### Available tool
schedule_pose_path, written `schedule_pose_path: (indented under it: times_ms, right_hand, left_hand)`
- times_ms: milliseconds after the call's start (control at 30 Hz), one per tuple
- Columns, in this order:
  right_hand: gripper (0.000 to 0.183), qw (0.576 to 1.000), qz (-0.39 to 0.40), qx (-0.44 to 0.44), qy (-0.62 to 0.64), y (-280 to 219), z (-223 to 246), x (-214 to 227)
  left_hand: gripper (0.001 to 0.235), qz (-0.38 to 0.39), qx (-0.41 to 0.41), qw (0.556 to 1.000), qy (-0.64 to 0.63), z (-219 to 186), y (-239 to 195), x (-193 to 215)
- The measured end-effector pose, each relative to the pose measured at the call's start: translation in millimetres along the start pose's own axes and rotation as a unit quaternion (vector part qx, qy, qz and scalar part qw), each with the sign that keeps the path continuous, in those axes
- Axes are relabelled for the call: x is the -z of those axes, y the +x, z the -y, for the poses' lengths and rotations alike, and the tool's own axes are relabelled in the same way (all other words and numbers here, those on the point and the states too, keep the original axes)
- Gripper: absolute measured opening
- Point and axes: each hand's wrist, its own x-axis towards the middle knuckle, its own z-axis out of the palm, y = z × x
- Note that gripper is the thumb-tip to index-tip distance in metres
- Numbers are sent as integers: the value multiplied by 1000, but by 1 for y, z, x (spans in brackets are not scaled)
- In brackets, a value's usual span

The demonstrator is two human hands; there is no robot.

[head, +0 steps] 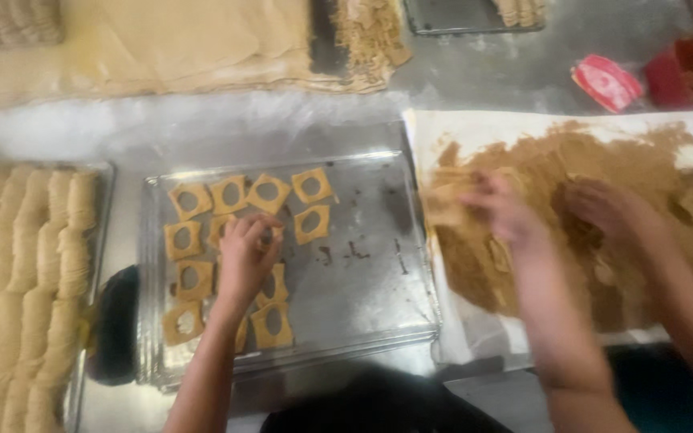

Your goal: The person arranges square-shaped dough pieces with holes onto a metal tray. They then coat the dough pieces in a brown powder on a white cloth and place them back onto the tray. The person carries the filled tray down a set of stairs and returns to the workstation to continue the process.

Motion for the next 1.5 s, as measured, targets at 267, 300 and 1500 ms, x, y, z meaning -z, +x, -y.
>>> schedule_pose_path:
  times_ms: [267, 300, 1500]
  right_hand:
    - [33, 882, 149, 284, -344, -46, -72, -213]
    - [36, 840, 159, 312, -415, -48, -80, -222]
    - [25, 948, 175, -76, -255, -51, -21, -188]
  left_hand:
    - [28, 29, 22, 999, 16, 0, -31, 18]
    - [29, 40, 25, 999, 11, 0, -37, 18]
    - [45, 78, -97, 992, 32, -31, -113, -9]
